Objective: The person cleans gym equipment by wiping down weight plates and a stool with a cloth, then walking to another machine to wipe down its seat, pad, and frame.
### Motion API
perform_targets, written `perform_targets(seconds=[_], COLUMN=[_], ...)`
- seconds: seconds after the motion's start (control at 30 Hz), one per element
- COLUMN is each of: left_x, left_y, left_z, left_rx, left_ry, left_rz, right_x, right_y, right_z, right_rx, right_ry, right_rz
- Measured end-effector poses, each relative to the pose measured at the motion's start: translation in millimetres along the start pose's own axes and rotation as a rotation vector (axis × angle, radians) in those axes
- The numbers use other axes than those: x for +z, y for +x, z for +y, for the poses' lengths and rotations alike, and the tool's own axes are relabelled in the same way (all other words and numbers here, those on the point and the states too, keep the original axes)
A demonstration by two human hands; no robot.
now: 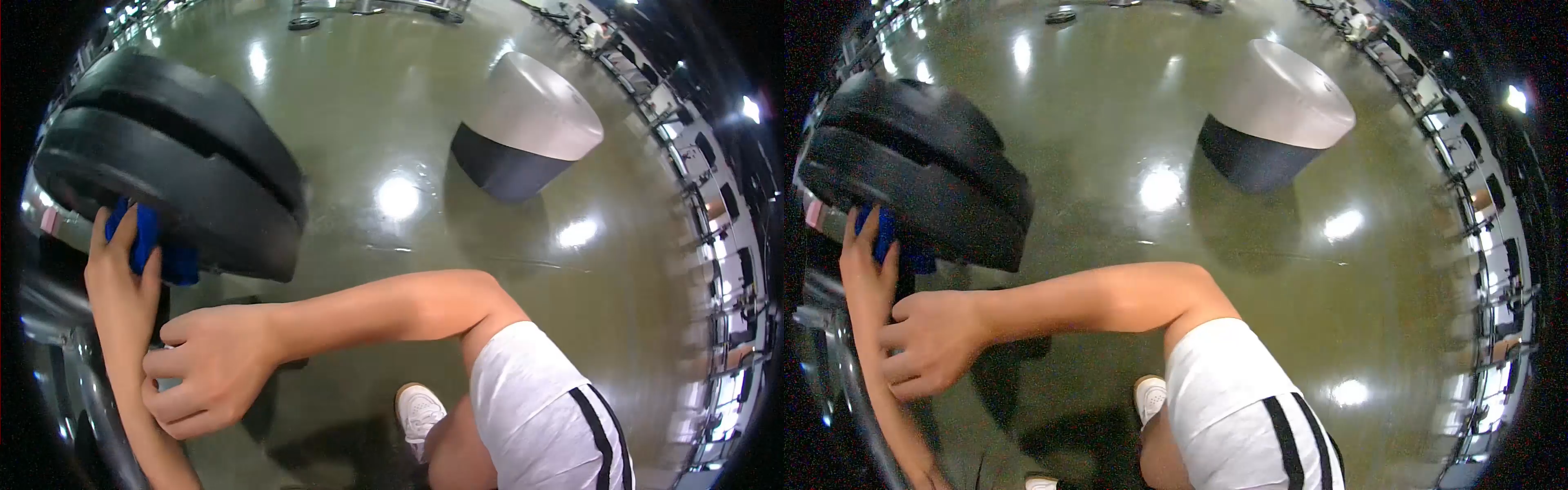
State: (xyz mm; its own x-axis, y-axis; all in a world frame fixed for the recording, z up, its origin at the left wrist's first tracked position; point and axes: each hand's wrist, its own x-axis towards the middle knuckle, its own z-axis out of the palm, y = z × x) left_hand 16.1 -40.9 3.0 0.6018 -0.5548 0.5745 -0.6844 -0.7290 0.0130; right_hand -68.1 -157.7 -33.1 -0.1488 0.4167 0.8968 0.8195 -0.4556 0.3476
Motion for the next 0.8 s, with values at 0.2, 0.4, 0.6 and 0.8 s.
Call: perform_targets(seconds=[0.2,0.4,0.6,0.8], left_x=[-17,-44,-1,-4], left_y=[0,13,14,26], left_z=[16,-25,-36,5], left_rx=[0.035,-0.51,-0.362,-0.17], left_ry=[0.001,-0.673,-0.71,-0.041], left_rz=[-0.044,-0.111,0.304,0.129], right_x=[9,12,6,0], right_y=[0,3,2,4], right_z=[-5,-6,-4,-2], right_rx=[-0.03,-0.059,-0.108,-0.098], right_ry=[0.138,0.176,0.185,0.163], right_rz=[-0.049,-0.114,-0.257,-0.255])
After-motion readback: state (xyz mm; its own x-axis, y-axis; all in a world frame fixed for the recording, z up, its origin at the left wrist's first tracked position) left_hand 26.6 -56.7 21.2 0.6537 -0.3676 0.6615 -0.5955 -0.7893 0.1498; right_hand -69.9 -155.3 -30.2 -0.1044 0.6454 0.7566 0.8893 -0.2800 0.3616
